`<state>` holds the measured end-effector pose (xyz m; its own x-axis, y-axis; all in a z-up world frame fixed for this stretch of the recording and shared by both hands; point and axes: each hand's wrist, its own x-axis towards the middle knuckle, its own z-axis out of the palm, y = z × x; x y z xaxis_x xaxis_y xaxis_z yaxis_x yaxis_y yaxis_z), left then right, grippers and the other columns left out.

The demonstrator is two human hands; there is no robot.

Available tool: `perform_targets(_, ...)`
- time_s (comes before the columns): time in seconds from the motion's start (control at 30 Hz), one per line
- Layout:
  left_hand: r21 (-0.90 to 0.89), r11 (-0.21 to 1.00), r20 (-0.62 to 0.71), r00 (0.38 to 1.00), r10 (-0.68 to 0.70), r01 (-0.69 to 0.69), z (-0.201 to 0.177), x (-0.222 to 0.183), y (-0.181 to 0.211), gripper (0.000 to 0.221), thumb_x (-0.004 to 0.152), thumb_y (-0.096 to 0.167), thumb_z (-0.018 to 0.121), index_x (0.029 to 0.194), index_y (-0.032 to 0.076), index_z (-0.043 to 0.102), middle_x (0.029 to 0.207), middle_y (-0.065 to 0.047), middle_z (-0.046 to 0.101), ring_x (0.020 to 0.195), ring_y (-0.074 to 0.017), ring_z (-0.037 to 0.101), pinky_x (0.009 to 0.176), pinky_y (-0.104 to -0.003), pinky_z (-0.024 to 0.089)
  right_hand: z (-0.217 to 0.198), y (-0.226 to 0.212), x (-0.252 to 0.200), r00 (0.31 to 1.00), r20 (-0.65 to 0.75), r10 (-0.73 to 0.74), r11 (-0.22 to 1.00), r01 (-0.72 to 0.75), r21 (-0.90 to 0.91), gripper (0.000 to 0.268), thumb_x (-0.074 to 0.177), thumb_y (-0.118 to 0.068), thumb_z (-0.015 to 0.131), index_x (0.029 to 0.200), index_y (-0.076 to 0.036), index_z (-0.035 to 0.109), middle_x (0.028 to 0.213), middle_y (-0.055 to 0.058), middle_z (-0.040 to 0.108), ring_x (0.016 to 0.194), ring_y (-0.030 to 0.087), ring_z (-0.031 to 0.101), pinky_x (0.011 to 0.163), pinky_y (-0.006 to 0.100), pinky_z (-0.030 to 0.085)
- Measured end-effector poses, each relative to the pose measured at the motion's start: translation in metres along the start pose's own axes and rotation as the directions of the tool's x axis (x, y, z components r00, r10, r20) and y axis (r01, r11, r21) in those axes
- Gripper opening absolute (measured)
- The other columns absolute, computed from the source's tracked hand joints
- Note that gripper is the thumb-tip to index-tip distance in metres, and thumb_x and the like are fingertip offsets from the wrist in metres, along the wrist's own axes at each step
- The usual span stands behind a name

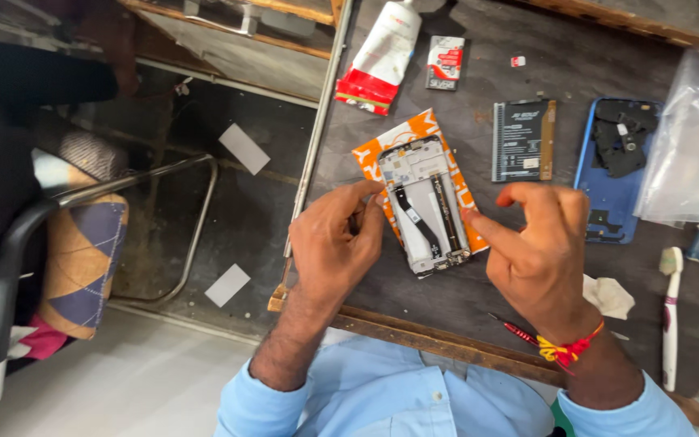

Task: The person disassembles a mobile phone by removing the battery and internal circuit boards, cleans the components with a brush, and then begins to reassemble the internal parts and battery into the frame.

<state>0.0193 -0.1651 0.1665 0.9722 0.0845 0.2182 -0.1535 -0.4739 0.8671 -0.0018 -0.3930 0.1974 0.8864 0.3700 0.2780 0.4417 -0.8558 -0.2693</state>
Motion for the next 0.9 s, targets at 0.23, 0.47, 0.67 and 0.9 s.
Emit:
perform_targets(0.23, 0.035, 0.999, 0.048, 0.998, -0.037, 0.036, 0.001, 0.001, 0.000, 0.013, 0.090, 0.006, 0.076, 0.102, 0.009, 0.075, 0.068, -0.004, 0.061, 0.054, -0.0144, 0.055, 0.052, -0.032, 0.043, 0.000, 0.004, -0.004, 0.999, 0.007, 0.035, 0.999, -0.035, -0.033, 0.037, 0.076, 0.005, 0.068, 0.101, -0.016, 0.083, 0.110, 0.008, 0.063, 0.106, 0.030, 0.050, 0.094, 0.045, 0.039)
perform_targets(0.47, 0.064, 0.998, 0.038, 0.999, -0.022, 0.019, 0.004, 0.000, 0.000, 0.013, 0.090, 0.007, 0.077, 0.102, 0.009, 0.075, 0.068, -0.003, 0.060, 0.055, -0.0139, 0.055, 0.052, -0.032, 0.043, 0.007, -0.010, -0.003, 0.998, -0.006, -0.069, 0.997, 0.069, 0.031, 0.033, 0.077, 0.001, 0.071, 0.100, -0.018, 0.084, 0.107, 0.008, 0.064, 0.102, 0.030, 0.050, 0.089, 0.046, 0.037)
perform_targets(0.67, 0.040, 0.999, 0.043, 0.999, -0.011, 0.009, 0.004, 0.000, -0.002, 0.013, 0.091, 0.008, 0.076, 0.104, 0.009, 0.074, 0.073, -0.002, 0.064, 0.055, -0.0131, 0.056, 0.051, -0.031, 0.044, 0.001, 0.000, 0.000, 0.999, -0.009, 0.032, 0.999, -0.032, 0.022, 0.034, 0.079, 0.007, 0.070, 0.102, -0.014, 0.083, 0.106, 0.009, 0.063, 0.102, 0.031, 0.050, 0.091, 0.044, 0.039)
perform_targets(0.9, 0.164, 0.982, 0.100, 0.992, 0.081, -0.097, 0.010, 0.002, -0.001, 0.020, 0.093, 0.019, 0.078, 0.110, 0.009, 0.074, 0.078, -0.005, 0.069, 0.064, -0.0209, 0.064, 0.057, -0.037, 0.048, 0.007, 0.000, 0.013, 0.987, 0.022, 0.161, 0.936, -0.160, 0.313, 0.028, 0.086, 0.010, 0.069, 0.112, 0.001, 0.073, 0.104, 0.012, 0.060, 0.098, 0.028, 0.057, 0.084, 0.039, 0.048)
